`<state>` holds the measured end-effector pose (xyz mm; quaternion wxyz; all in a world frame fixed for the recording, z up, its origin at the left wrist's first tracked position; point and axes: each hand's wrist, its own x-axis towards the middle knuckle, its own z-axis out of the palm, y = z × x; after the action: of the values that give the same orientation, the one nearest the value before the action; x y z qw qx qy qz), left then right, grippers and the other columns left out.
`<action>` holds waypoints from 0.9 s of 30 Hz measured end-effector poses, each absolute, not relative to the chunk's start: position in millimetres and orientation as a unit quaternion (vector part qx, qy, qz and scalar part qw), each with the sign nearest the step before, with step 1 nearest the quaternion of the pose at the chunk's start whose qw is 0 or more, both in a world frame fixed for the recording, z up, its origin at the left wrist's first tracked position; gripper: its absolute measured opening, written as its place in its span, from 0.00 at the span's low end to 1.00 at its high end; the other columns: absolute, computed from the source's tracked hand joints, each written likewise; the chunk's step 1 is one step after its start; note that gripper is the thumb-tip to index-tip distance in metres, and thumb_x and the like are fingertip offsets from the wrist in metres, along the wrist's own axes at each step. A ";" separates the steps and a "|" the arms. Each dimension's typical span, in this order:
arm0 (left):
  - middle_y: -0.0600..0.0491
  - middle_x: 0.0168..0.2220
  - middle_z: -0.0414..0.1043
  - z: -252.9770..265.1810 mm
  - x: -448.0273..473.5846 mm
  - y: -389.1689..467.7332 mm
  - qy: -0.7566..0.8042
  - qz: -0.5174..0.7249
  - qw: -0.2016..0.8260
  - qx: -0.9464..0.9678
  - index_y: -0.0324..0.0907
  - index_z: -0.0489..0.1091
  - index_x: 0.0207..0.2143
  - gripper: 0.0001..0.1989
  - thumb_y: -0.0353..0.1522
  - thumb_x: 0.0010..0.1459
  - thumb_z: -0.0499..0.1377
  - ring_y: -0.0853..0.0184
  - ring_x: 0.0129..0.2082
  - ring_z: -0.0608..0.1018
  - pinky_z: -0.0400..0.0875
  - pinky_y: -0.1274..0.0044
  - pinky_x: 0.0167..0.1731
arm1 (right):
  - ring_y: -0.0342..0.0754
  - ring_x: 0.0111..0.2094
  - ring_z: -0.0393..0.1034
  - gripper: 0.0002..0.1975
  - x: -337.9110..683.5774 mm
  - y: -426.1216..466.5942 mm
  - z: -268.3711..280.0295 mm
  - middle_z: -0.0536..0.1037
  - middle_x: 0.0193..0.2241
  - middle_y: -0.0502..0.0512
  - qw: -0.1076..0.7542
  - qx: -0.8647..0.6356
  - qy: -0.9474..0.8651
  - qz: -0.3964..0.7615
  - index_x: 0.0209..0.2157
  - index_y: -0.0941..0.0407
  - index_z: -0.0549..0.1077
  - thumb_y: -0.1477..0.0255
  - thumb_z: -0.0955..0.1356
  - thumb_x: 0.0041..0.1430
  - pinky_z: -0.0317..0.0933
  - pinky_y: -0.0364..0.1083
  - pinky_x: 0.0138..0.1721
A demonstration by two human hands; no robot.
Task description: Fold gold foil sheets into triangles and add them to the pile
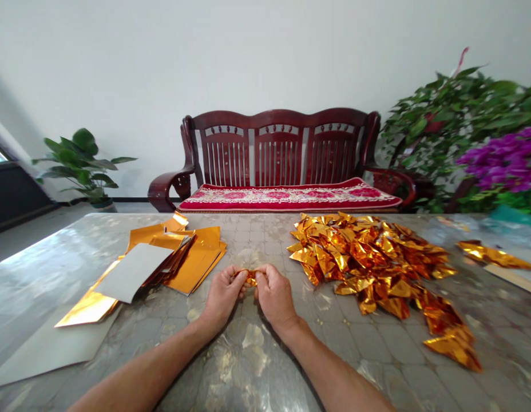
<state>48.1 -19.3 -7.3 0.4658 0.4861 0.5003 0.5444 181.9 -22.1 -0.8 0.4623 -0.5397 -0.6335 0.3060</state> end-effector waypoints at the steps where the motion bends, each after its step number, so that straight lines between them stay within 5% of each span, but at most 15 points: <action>1: 0.56 0.20 0.71 -6.9 47.8 -19.3 0.499 0.546 0.467 0.484 0.39 0.71 0.28 0.14 0.41 0.52 0.62 0.74 0.17 0.69 0.63 0.83 0.18 | 0.46 0.19 0.66 0.10 181.7 -22.1 -0.1 0.69 0.14 0.45 0.462 -0.539 -0.635 0.306 0.31 0.53 0.70 0.64 0.61 0.61 0.58 0.43 0.24; 12: 0.55 0.17 0.71 0.7 48.7 -20.4 0.514 0.537 0.500 0.444 0.38 0.71 0.25 0.16 0.43 0.48 0.66 0.74 0.15 0.69 0.62 0.84 0.15 | 0.45 0.18 0.65 0.11 182.0 -20.8 -0.6 0.68 0.13 0.45 0.469 -0.529 -0.643 0.295 0.28 0.53 0.71 0.66 0.61 0.59 0.58 0.42 0.23; 20: 0.57 0.17 0.69 -2.6 46.7 -14.1 0.499 0.550 0.520 0.423 0.38 0.70 0.28 0.21 0.48 0.47 0.65 0.75 0.15 0.69 0.63 0.84 0.15 | 0.43 0.12 0.62 0.20 183.1 -16.5 -0.9 0.70 0.14 0.44 0.455 -0.514 -0.566 0.457 0.39 0.55 0.70 0.54 0.59 0.62 0.53 0.39 0.13; 23: 0.57 0.19 0.70 -1.6 43.7 -13.1 0.476 0.562 0.544 0.402 0.37 0.70 0.30 0.24 0.50 0.47 0.64 0.76 0.15 0.68 0.62 0.84 0.16 | 0.43 0.14 0.64 0.26 192.3 -14.2 -1.1 0.72 0.16 0.46 0.487 -0.504 -0.557 0.445 0.45 0.57 0.70 0.50 0.57 0.63 0.55 0.40 0.15; 27: 0.55 0.22 0.72 2.1 38.8 -11.7 0.451 0.561 0.592 0.363 0.36 0.70 0.30 0.25 0.49 0.44 0.67 0.77 0.16 0.68 0.62 0.85 0.16 | 0.44 0.20 0.68 0.23 203.6 -10.1 -3.4 0.75 0.21 0.49 0.521 -0.512 -0.579 0.362 0.43 0.57 0.73 0.54 0.58 0.65 0.61 0.42 0.24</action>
<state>38.8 -11.7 2.1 0.5916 0.3626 0.4513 0.5611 203.6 -10.1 -3.4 0.5211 -0.5119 -0.5791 0.3621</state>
